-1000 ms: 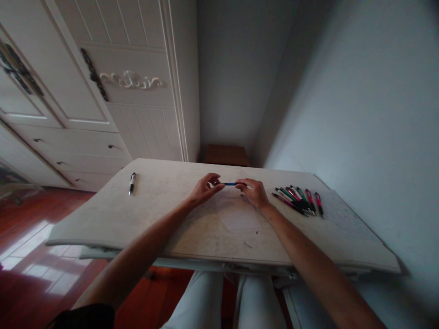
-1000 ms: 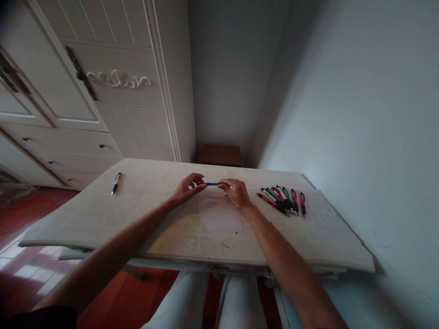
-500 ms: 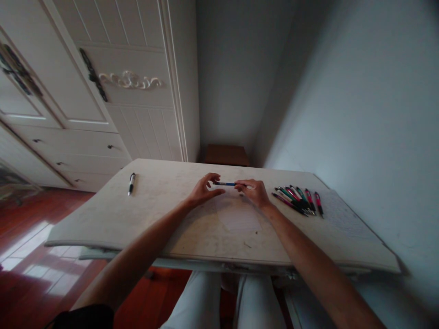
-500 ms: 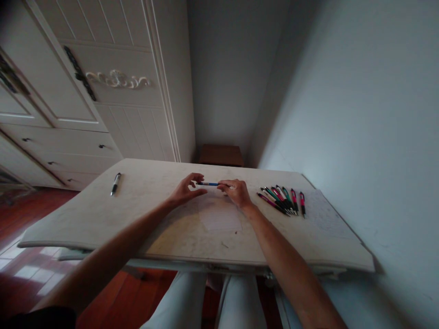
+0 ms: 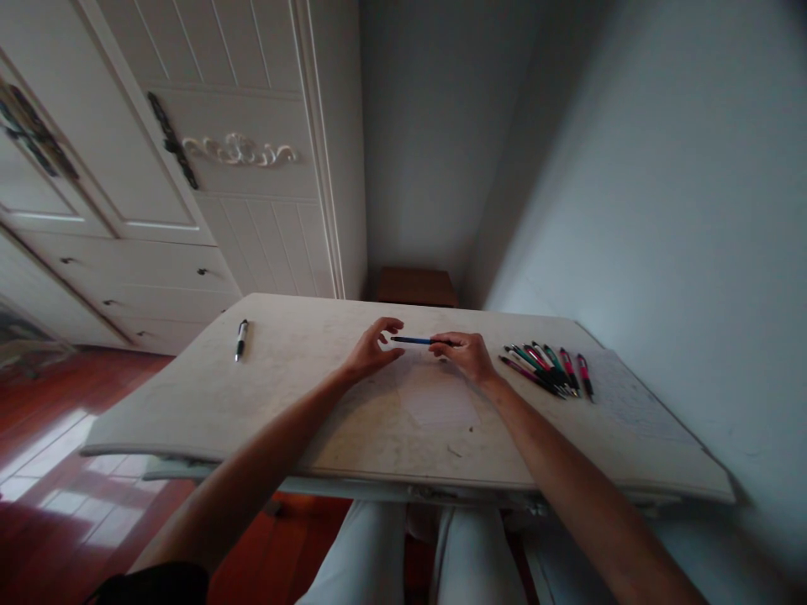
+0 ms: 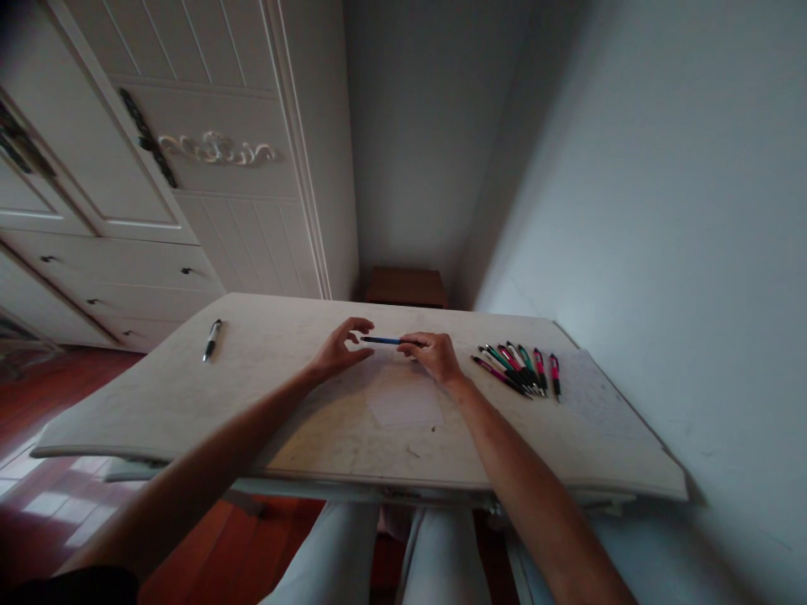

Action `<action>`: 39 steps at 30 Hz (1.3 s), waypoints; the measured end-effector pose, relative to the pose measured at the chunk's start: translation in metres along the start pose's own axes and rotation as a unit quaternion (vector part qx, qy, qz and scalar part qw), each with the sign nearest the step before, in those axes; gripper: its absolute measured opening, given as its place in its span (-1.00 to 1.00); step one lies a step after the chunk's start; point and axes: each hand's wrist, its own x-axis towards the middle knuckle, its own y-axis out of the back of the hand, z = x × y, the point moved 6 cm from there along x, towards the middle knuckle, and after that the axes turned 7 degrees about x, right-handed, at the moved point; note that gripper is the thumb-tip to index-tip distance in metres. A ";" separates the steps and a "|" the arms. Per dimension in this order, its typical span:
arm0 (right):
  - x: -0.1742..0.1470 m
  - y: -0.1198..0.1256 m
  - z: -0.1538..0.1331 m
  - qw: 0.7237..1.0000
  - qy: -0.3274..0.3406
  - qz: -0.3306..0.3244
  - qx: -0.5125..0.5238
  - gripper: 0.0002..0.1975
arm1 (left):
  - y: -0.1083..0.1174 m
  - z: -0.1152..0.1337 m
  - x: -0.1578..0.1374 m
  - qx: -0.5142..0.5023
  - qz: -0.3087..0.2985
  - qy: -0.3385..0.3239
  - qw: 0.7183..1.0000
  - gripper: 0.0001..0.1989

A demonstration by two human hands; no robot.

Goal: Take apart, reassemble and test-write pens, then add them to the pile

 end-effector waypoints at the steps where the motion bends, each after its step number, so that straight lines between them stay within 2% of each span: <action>1: 0.000 0.000 0.000 1.000 -0.002 0.003 0.000 -0.69 | -0.001 0.000 -0.001 -0.005 -0.005 0.011 1.000 -0.51; 3: 0.001 0.001 0.001 1.000 -0.008 0.008 0.000 -0.69 | -0.004 -0.002 -0.001 -0.006 -0.025 0.041 0.999 -0.49; 5: 0.001 0.001 0.002 1.000 -0.012 0.010 0.003 -0.70 | -0.008 -0.004 -0.001 0.003 -0.050 0.063 0.997 -0.60; 8: 0.000 0.000 0.003 1.000 -0.014 0.008 0.016 -0.70 | -0.009 -0.005 0.001 0.027 -0.063 0.058 0.996 -0.57; 14: 0.001 -0.001 0.004 1.000 -0.019 0.007 0.014 -0.70 | -0.001 -0.004 0.002 0.039 -0.002 0.008 0.999 -0.85; 17: 0.001 0.001 0.005 1.000 -0.008 0.013 0.005 -0.69 | -0.001 -0.003 0.000 0.030 0.011 -0.007 0.999 -0.74; 20: 0.001 0.001 0.006 1.000 -0.007 0.010 0.001 -0.70 | -0.004 -0.005 -0.001 0.001 -0.002 0.014 1.000 -0.57; 24: 0.000 0.000 0.005 1.000 -0.011 0.009 0.000 -0.70 | -0.009 -0.008 -0.001 0.007 -0.042 0.058 0.997 -0.64; 27: -0.001 0.000 0.000 1.000 -0.011 0.008 0.003 -0.70 | -0.010 -0.008 0.001 0.037 -0.071 0.049 0.996 -0.69; 33: -0.001 -0.002 -0.003 0.999 -0.035 -0.006 0.016 -0.75 | -0.004 -0.005 0.000 0.062 -0.008 -0.011 0.998 -0.90; 39: 0.002 -0.008 0.024 0.991 -0.099 -0.048 0.074 -0.70 | 0.002 -0.001 -0.001 0.092 0.041 -0.050 0.994 -0.87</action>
